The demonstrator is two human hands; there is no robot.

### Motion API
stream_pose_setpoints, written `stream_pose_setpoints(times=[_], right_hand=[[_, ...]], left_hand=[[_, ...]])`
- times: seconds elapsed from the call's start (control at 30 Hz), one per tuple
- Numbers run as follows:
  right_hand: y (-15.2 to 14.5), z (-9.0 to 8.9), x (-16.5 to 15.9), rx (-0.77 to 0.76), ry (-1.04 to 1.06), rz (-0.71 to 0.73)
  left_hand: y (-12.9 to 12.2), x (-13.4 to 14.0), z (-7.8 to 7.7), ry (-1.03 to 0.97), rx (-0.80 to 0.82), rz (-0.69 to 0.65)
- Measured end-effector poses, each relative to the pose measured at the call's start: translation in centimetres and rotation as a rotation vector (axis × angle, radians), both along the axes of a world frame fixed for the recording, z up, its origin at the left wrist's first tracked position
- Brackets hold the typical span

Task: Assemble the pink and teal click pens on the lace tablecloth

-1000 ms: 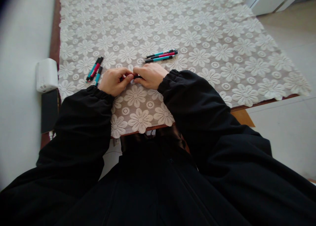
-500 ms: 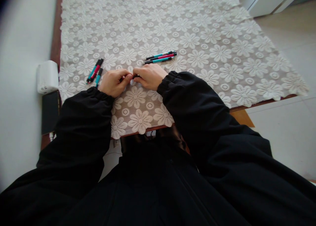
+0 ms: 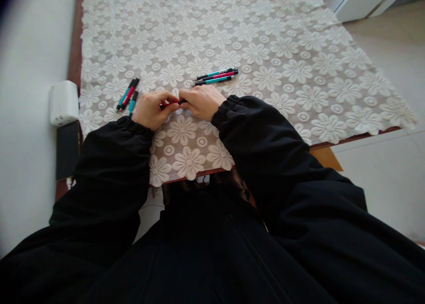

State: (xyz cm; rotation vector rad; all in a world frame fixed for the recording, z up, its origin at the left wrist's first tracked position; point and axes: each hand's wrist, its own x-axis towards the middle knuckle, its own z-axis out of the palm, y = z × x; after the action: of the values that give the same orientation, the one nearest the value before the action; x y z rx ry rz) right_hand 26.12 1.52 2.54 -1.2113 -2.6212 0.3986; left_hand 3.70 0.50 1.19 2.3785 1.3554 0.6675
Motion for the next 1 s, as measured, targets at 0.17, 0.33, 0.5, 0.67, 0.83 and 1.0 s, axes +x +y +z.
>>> stream_pose_setpoints(times=[0.17, 0.33, 0.5, 0.67, 0.83, 1.0], right_hand=[[-0.11, 0.33, -0.05, 0.007, -0.02, -0.002], [-0.41, 0.77, -0.11, -0.001, -0.025, -0.035], [-0.43, 0.75, -0.13, -0.004, -0.009, -0.033], [-0.38, 0.76, -0.06, -0.004, -0.023, -0.031], [-0.41, 0.8, -0.06, 0.002, -0.031, -0.041], [-0.37, 0.72, -0.08, -0.022, -0.012, -0.048]], left_hand=[[-0.1, 0.03, 0.08, 0.004, 0.037, -0.007], [-0.09, -0.09, -0.1, 0.021, 0.046, -0.01], [-0.13, -0.04, -0.09, 0.037, 0.067, -0.024], [-0.2, 0.02, 0.03, 0.038, 0.055, -0.029], [-0.15, -0.07, -0.1, 0.043, 0.031, -0.02], [-0.04, -0.08, -0.2, 0.059, 0.015, -0.015]])
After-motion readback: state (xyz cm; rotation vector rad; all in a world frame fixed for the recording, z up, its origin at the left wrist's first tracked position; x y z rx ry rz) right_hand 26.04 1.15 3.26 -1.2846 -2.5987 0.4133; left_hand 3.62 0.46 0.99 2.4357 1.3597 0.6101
